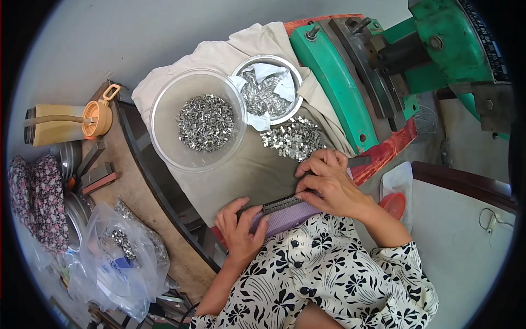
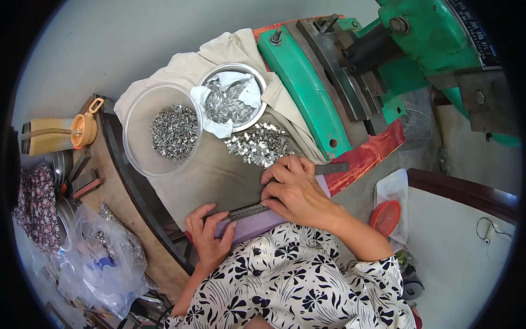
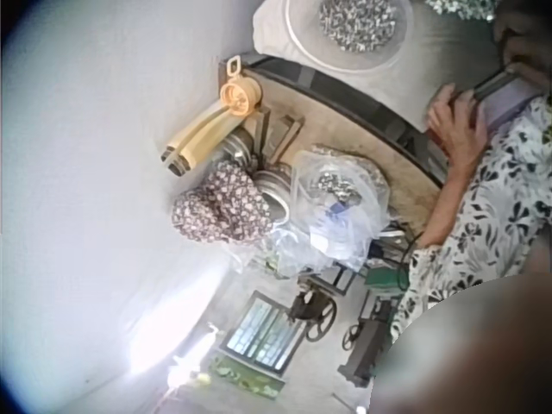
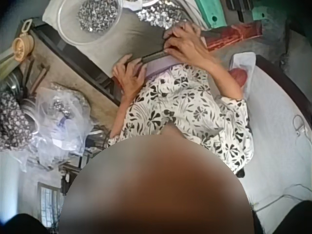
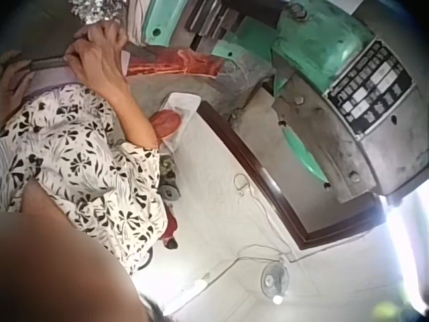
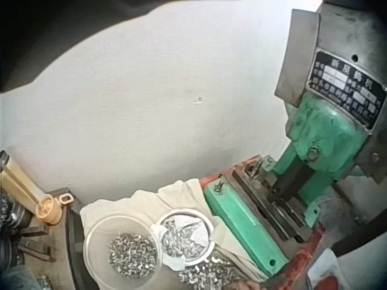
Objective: Attaching small metal studs to a fabric strap using a manual press machine.
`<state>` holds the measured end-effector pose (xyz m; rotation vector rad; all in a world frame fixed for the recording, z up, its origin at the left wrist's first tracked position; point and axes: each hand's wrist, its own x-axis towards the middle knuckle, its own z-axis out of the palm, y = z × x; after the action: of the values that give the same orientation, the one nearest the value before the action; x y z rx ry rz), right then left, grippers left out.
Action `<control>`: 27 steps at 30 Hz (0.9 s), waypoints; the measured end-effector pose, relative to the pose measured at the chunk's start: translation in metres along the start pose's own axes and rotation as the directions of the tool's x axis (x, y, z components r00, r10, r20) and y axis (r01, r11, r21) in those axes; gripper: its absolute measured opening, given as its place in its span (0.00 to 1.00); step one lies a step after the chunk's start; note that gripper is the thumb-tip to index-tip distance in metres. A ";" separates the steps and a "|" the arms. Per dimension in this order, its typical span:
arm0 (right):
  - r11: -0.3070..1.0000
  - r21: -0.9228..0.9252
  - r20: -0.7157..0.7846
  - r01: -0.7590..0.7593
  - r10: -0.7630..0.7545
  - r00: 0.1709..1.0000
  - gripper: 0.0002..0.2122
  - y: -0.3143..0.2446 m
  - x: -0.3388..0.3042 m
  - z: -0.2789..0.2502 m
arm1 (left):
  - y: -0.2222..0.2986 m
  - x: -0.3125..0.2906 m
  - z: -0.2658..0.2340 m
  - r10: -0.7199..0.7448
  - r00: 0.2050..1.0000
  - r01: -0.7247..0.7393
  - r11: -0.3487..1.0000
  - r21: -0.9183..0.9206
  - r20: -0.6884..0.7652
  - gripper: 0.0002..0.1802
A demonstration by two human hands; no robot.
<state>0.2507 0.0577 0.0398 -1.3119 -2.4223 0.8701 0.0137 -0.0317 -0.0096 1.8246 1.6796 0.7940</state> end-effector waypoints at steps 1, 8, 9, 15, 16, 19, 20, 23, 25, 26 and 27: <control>1.000 -0.022 -0.019 -0.001 0.000 1.000 0.06 0.000 -0.001 0.002 | 0.000 0.000 0.000 -0.003 1.000 0.003 1.000 0.001 0.001 0.18; 0.996 -0.088 -0.209 0.010 -0.028 0.978 0.07 0.007 0.003 -0.001 | 0.003 0.002 -0.001 0.006 1.000 -0.006 1.000 0.005 -0.010 0.18; 0.996 -0.087 -0.208 0.011 -0.029 0.978 0.07 0.008 0.006 -0.001 | 0.003 0.001 -0.001 0.003 1.000 -0.003 1.000 0.004 -0.010 0.18; 0.952 -0.305 -0.281 -0.001 -0.089 0.956 0.08 0.008 0.025 -0.002 | 0.003 0.001 -0.001 0.013 1.000 -0.013 1.000 0.000 -0.014 0.18; 0.947 -0.322 -0.263 0.001 -0.091 0.960 0.07 0.007 0.027 -0.004 | 0.003 0.001 0.000 0.013 1.000 -0.013 1.000 0.007 -0.018 0.18; 0.953 -0.302 -0.248 -0.024 -0.054 0.967 0.10 0.008 0.028 -0.008 | 0.001 -0.001 0.001 -0.010 1.000 0.010 1.000 -0.009 -0.009 0.17; 0.954 -0.300 -0.247 -0.026 -0.052 0.968 0.10 0.008 0.029 -0.009 | 0.002 0.000 0.001 -0.012 1.000 0.012 1.000 -0.008 -0.007 0.17; 0.941 -0.337 -0.216 -0.004 -0.073 0.974 0.09 0.005 0.033 -0.012 | 0.004 0.003 -0.001 0.011 1.000 -0.011 1.000 0.011 -0.009 0.18; 0.925 -0.379 -0.175 0.015 -0.087 0.981 0.07 0.003 0.036 -0.012 | 0.003 0.003 -0.001 0.010 1.000 -0.010 1.000 0.005 -0.020 0.18; 0.925 -0.379 -0.174 0.011 -0.083 0.981 0.07 0.004 0.036 -0.011 | 0.003 0.002 0.000 0.010 1.000 -0.010 1.000 0.004 -0.016 0.18; 0.915 -0.403 -0.191 0.008 -0.093 0.977 0.07 0.005 0.036 -0.010 | 0.001 0.002 0.001 0.002 1.000 -0.002 1.000 -0.006 -0.015 0.18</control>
<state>0.2387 0.0930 0.0428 -1.3803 -2.5330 0.2061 0.0158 -0.0303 -0.0094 1.8204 1.6833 0.8150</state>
